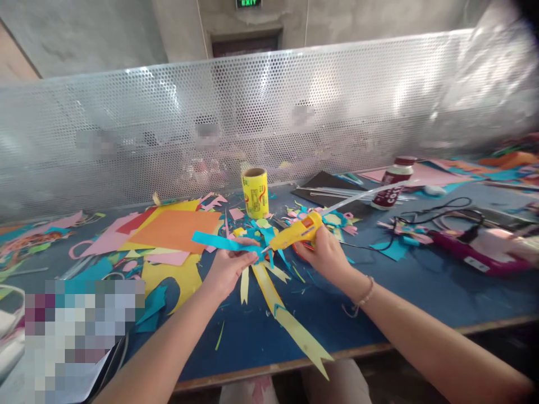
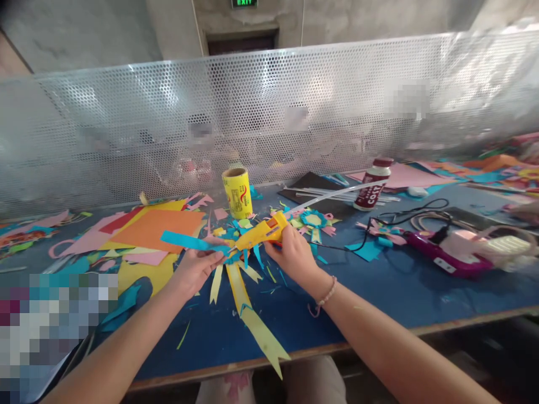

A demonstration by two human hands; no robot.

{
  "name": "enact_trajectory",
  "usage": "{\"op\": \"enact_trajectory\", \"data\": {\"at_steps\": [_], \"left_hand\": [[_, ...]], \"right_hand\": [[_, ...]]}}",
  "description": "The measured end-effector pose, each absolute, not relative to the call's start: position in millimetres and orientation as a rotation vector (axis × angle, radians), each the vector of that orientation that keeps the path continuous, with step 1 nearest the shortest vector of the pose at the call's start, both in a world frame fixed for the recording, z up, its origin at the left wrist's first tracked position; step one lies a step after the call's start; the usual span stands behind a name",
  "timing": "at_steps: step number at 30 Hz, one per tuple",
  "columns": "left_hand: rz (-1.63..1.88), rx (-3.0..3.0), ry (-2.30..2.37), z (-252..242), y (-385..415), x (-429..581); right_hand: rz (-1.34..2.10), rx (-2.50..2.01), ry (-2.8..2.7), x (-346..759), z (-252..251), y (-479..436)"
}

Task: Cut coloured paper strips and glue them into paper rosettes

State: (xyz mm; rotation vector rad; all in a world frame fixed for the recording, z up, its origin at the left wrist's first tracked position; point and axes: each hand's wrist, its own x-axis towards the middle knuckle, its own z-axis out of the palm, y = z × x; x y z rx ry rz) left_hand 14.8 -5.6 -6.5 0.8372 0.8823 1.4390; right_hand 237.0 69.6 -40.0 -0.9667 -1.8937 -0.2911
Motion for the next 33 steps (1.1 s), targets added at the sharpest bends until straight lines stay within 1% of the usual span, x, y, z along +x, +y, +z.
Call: {"op": "enact_trajectory", "data": {"at_steps": [8,17,24,33], "left_hand": [[1.442,0.832,0.878,-4.1,-5.9,15.4],[1.439,0.817,0.893,-4.2,-5.3,15.0],[1.433,0.831,0.896,-6.5,-5.3,13.9],[1.436,0.795,0.888,-2.0,-6.1,14.4]], "right_hand": [[-0.439,-0.837,-1.977,241.2,-34.6,68.0],[-0.386,-0.862,-2.005,242.0,-33.5,68.5],[-0.289,-1.02,-2.001,242.0,-37.0,70.2],[-0.291,-1.065,-1.925,239.9,-36.4,70.9]]}}
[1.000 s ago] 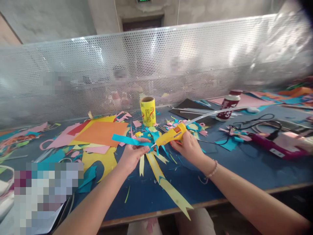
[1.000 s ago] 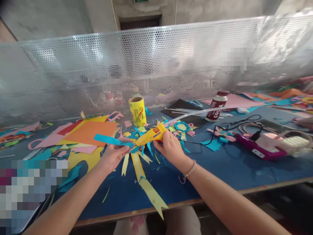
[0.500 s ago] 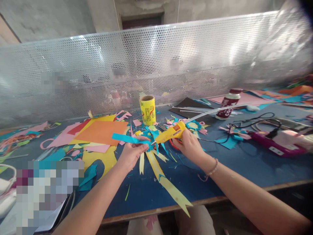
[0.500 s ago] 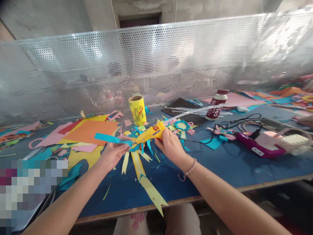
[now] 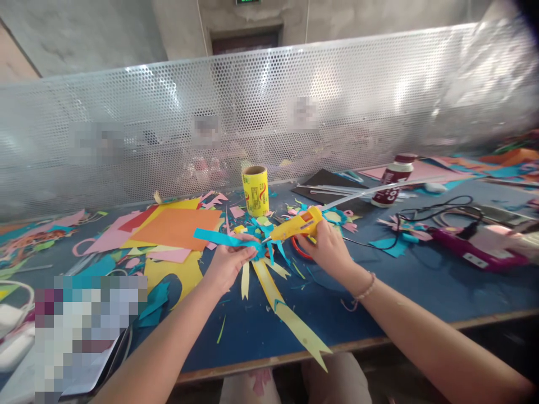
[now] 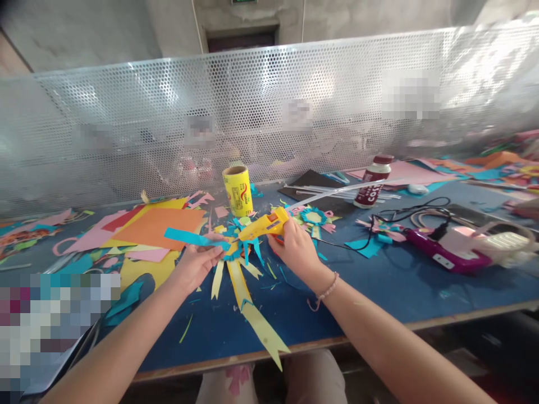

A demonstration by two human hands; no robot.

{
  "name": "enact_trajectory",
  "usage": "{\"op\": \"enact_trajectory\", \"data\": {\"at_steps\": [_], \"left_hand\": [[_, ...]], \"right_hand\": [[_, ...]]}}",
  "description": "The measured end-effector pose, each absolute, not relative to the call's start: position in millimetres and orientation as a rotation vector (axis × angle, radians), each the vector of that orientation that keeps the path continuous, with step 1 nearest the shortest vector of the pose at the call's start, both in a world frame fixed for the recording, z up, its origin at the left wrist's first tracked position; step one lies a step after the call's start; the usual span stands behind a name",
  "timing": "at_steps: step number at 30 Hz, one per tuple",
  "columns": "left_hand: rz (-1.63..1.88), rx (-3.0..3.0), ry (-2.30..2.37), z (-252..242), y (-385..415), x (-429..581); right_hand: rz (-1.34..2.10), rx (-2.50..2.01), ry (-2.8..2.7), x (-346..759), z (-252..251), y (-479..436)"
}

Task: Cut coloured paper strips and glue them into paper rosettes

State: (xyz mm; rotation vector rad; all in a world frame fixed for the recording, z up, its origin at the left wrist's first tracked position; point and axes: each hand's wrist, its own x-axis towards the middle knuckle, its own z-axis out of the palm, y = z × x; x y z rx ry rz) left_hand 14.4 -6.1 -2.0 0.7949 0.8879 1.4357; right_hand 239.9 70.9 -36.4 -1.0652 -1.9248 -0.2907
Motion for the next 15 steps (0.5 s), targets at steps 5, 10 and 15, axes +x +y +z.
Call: {"op": "enact_trajectory", "data": {"at_steps": [5,10,15], "left_hand": [[1.444,0.798,0.897,-2,-5,11],[1.431,0.81,0.927,-2,-6,10],[1.429,0.88,0.91,-6,-6,10]], "right_hand": [[-0.231,-1.167,-1.849,251,-33,87],[-0.281,-1.507,-1.841,302,-41,127],[-0.369,-1.536,-2.051,331,-52,138]]}}
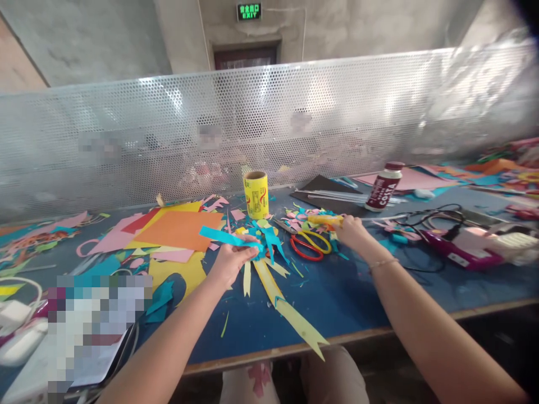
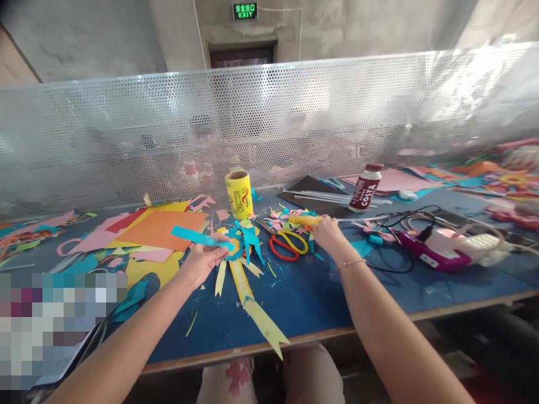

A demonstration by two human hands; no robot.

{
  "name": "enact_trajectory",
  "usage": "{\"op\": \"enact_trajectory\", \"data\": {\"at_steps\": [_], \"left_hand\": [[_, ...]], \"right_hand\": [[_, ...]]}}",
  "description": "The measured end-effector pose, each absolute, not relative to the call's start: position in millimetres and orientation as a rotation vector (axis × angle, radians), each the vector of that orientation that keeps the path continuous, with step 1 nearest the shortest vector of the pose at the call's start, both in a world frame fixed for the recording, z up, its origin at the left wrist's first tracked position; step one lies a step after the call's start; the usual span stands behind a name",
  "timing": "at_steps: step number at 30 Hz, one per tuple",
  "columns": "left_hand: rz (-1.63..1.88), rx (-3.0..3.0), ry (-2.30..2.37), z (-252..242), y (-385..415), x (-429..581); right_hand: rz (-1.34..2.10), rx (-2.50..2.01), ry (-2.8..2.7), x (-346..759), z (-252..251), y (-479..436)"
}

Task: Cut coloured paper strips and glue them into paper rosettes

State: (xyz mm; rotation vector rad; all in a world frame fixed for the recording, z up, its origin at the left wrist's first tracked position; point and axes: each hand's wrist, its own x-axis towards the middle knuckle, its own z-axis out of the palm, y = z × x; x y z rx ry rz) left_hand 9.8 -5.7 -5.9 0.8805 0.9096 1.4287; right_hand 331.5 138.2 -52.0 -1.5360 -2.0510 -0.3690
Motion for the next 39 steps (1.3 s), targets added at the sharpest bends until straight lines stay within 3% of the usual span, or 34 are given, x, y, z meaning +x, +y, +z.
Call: {"op": "enact_trajectory", "data": {"at_steps": [5,13,18,24,39], "left_hand": [[1.38,0.977,0.933,-10,-5,10],[1.302,1.301,1.022,-6,-12,17],[1.246,1.257,1.005,-7,-14,18],[1.309,0.996,0.801,-1,-15,16],[1.312,0.614,0.61,1,-12,11]], "right_hand": [[-0.302,-1.414,-1.965,288,-14,117],[0.478,-0.595,-2.466,149,87,60],[0.786,-0.421,-2.588,105,93,61],[1.103,-0.379,-2.215,121,83,67],[0.53,-0.245,-2.1,181,36,48]]}}
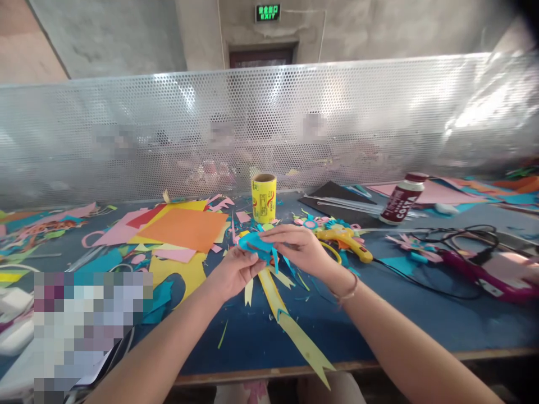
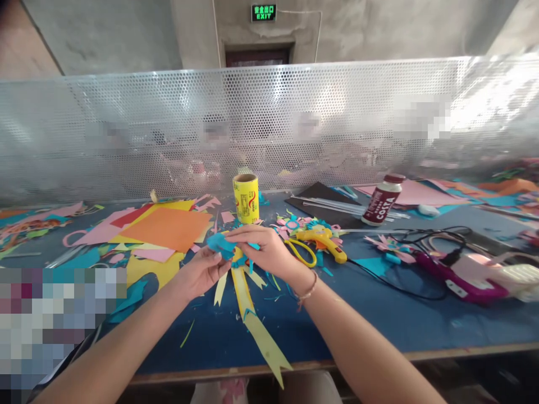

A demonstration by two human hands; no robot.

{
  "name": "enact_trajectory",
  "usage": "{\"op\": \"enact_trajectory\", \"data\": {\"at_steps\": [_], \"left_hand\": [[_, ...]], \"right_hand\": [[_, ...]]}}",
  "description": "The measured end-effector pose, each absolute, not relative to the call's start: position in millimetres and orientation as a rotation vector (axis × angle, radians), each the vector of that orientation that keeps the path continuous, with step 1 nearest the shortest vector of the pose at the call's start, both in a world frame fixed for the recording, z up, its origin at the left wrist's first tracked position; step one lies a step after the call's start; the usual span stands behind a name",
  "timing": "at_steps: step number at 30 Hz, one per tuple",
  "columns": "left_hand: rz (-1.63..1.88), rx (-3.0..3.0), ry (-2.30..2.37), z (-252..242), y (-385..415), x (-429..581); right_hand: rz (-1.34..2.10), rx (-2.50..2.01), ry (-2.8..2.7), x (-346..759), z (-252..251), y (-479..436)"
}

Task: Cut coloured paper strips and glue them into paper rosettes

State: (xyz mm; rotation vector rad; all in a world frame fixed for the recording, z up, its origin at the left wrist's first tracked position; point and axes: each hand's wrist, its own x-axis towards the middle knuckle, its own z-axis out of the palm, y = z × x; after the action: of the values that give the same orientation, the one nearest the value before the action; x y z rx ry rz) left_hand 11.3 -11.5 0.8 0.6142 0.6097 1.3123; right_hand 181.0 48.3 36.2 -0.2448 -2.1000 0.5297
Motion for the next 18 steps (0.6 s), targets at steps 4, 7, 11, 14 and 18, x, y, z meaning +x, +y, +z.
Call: {"op": "enact_trajectory", "data": {"at_steps": [4,7,11,14,18], "left_hand": [[1.294,0.625,0.589,-3,-10,10],[1.288,0.628,0.592,-3,-9,10],[1.307,0.62,0.61,-2,-10,10],[1.31,0.633,0.612,-2,-10,11],[1.317,0.639,0.605,-1,-10,12]], "right_hand": [[0.369,-0.155,-2.135,185,31,49],[0.267,-0.157,-2.139,188,28,48],[0.11,-0.166,-2.14,188,25,45],[0.039,-0.176,-2.163,188,24,42],[-0.031,-0.188,-2.2,190,24,40]]}}
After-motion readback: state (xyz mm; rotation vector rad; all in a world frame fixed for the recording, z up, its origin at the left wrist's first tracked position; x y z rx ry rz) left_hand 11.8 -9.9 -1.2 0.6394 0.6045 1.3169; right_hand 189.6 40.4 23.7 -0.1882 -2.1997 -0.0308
